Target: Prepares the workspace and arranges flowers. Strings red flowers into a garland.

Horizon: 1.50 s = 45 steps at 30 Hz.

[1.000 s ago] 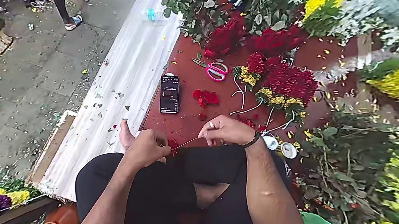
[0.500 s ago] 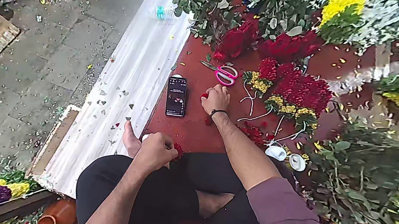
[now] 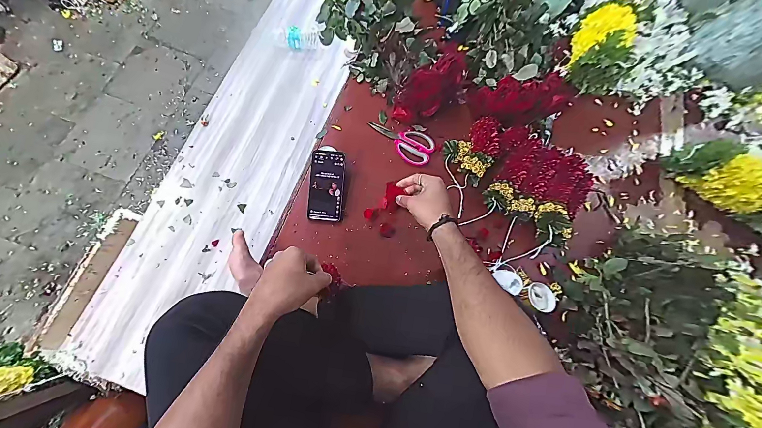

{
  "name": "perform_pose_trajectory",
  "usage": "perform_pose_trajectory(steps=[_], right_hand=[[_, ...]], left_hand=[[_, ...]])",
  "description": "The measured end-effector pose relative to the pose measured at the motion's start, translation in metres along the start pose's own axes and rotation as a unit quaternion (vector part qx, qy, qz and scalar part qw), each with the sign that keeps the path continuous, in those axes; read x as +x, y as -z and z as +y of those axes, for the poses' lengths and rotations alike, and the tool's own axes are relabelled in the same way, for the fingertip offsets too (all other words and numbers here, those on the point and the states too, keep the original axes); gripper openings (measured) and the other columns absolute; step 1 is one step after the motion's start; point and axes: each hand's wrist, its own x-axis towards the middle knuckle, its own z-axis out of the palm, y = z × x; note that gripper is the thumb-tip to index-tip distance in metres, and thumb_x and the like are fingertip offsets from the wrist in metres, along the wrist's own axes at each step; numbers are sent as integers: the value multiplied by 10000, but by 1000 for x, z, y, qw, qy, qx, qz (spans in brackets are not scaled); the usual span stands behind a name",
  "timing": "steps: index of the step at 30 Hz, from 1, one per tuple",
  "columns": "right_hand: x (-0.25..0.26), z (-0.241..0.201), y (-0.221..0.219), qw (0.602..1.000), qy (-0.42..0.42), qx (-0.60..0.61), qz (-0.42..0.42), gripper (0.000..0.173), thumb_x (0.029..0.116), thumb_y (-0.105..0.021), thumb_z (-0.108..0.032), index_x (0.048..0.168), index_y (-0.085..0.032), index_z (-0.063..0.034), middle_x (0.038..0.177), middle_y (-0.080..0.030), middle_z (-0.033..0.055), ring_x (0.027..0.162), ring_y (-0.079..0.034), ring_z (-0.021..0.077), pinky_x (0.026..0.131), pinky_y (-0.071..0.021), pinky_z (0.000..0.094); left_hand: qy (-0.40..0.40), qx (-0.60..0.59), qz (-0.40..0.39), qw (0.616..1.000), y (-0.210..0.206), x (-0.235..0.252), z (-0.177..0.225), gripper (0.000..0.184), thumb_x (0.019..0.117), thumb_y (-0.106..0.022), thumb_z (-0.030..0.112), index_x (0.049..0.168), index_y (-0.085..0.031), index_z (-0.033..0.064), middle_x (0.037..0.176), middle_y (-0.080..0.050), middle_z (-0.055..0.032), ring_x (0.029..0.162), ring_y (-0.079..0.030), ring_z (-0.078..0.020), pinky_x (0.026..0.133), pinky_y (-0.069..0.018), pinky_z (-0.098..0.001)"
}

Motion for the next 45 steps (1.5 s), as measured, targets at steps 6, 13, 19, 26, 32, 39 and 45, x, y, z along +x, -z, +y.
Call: perform_pose_trajectory(steps=[6, 13, 19, 26, 32, 39, 45], right_hand=[[-121, -70, 10, 964, 37, 252, -78, 419, 851, -699, 59, 1242, -630, -75, 952, -675, 119, 638, -636, 249, 492, -561, 387], [-151, -82, -19, 926, 163, 307, -148, 711, 818, -729, 99, 1463, -515, -109, 951, -726, 95, 782, -699, 227, 671, -622, 371], [-153, -85, -29, 941, 232, 209, -129, 823, 795, -736, 39, 1538, -448, -169, 1005, -690, 18, 759, -661, 155, 655, -604, 334], [-153, -85, -29, 924, 235, 271, -131, 861, 775, -766, 73, 1539, -430, -138, 1077, -700, 67, 797, -699, 206, 684, -635, 374], [-148, -75, -30, 900, 192, 299, -251, 966, 747, -790, 28, 1577, -355, -202, 1064, -700, 87, 848, -717, 247, 717, -648, 409], [-156, -80, -46, 917, 148, 347, -131, 786, 746, -848, 57, 1450, -534, -96, 927, -737, 98, 801, -717, 232, 747, -644, 402], [-157, -81, -47, 913, 82, 380, -121, 760, 751, -825, 74, 1434, -534, -88, 893, -732, 128, 722, -703, 251, 646, -625, 393]], left_hand=[[8, -161, 12, 987, 4, -2, 0, 253, 950, -705, 304, 982, -718, 53, 776, -687, -30, 691, -646, -135, 713, -562, -375], [-16, -356, 66, 932, 7, -10, 11, 236, 1012, -661, 197, 1150, -665, 5, 800, -716, -50, 614, -570, -84, 603, -463, -246], [-33, -381, 45, 923, 3, -8, 12, 376, 851, -817, 119, 1177, -659, 19, 860, -733, -65, 709, -635, -110, 669, -520, -276], [-46, -387, 34, 920, 4, -10, 11, 420, 807, -812, 24, 1193, -649, -6, 911, -751, -95, 816, -697, -155, 762, -572, -323], [-39, -430, 86, 898, 5, -7, 11, 464, 801, -824, 32, 1220, -631, -21, 913, -736, -106, 772, -672, -155, 712, -558, -305], [-68, -412, 132, 899, 2, -9, 16, 537, 755, -836, -52, 1225, -580, -9, 866, -750, -120, 769, -724, -199, 742, -614, -368], [-84, -372, 126, 916, 3, -10, 15, 536, 785, -812, -57, 1258, -571, 11, 909, -764, -109, 786, -737, -210, 722, -623, -366]])
